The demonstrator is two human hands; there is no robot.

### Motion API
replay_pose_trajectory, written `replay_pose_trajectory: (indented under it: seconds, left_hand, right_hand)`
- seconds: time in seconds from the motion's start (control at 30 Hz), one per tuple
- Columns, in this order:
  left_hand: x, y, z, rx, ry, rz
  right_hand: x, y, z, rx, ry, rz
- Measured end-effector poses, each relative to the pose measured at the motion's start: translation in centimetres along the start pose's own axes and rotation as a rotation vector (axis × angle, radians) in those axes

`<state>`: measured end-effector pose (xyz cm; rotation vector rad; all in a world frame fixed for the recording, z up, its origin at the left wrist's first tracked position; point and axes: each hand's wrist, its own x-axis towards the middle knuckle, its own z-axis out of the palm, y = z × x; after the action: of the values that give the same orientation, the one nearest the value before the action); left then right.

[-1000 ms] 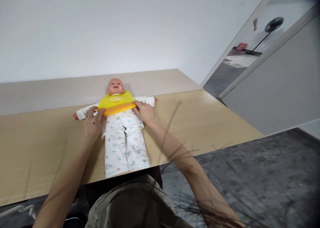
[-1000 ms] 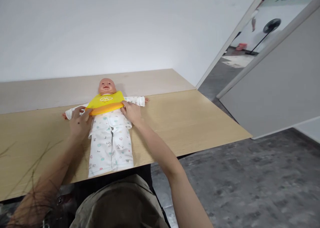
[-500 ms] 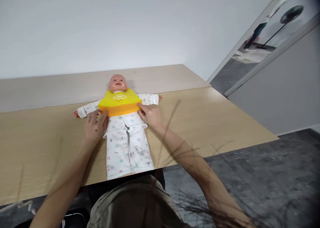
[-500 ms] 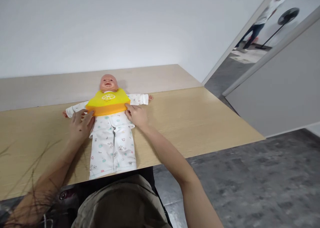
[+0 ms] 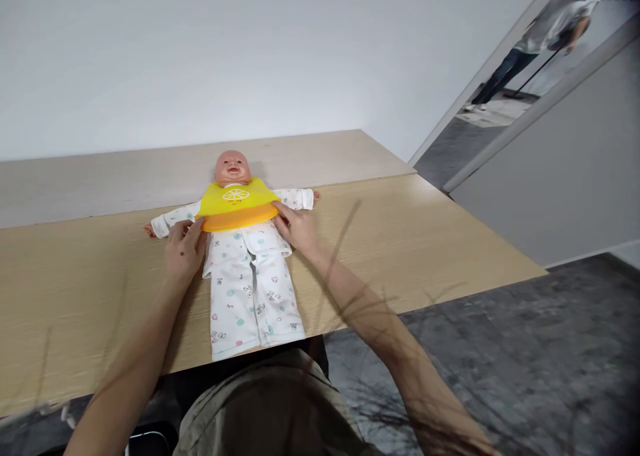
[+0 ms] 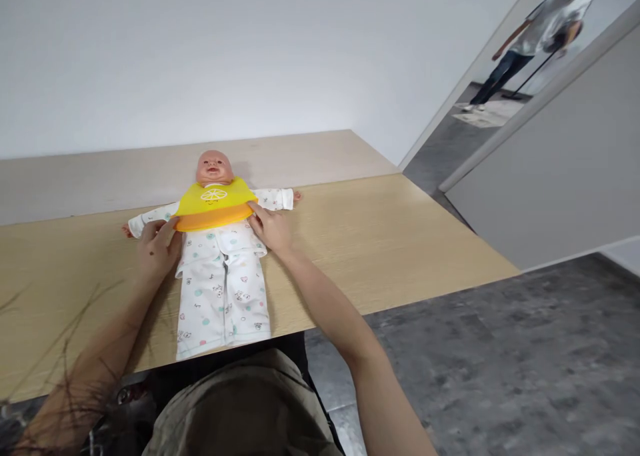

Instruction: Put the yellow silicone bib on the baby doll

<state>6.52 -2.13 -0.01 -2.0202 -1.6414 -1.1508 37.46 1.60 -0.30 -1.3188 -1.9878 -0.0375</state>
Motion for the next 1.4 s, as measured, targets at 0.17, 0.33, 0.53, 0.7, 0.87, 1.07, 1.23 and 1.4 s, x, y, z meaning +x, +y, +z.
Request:
replay_pose_trajectory:
  seconds: [0.17, 0.33, 0.53, 0.7, 0.87, 1.07, 1.23, 1.4]
  left_hand:
    - [-0.7, 0.5, 0.2, -0.131, 0.031, -0.098]
    - [-1.2, -0.5, 0.6, -0.26, -0.054, -0.264]
    - [0.0, -2.4, 0.8, -0.208, -0.224, -0.274]
    - [0.7, -2.3, 1.1, -0.099, -0.243, -0.224]
    - [0.5, -2.6, 1.2, -0.135, -0.18, -0.337]
    - [0.3, -3.1, 0.8, -0.274, -0.037, -0.561]
    - [0.6, -2.8, 0.1, -0.289, 0.144, -0.628]
    - [4.8, -2.7, 1.1, -0.367, 0.231, -0.618]
  right_hand:
    - [-0.5, 0.1, 0.6, 0.194, 0.03, 0.03]
    - [-0.8, 1.5, 1.2, 0.326, 0.05, 0.138]
    - [-0.1, 2.7, 1.5, 0.308, -0.131, 0.155]
    - [1.0, 2.2, 2.4, 0.231, -0.176, -0.008]
    - [1.6, 2.9, 2.9, 0.201, -0.147, 0.019]
    - [0.8, 5.7, 2.1, 0.27, -0.02, 0.162]
    - [1.1, 7.3, 1.4, 0.41, 0.053, 0.321]
    - [5.7, 6.8, 1.4, 0.564, 0.135, 0.345]
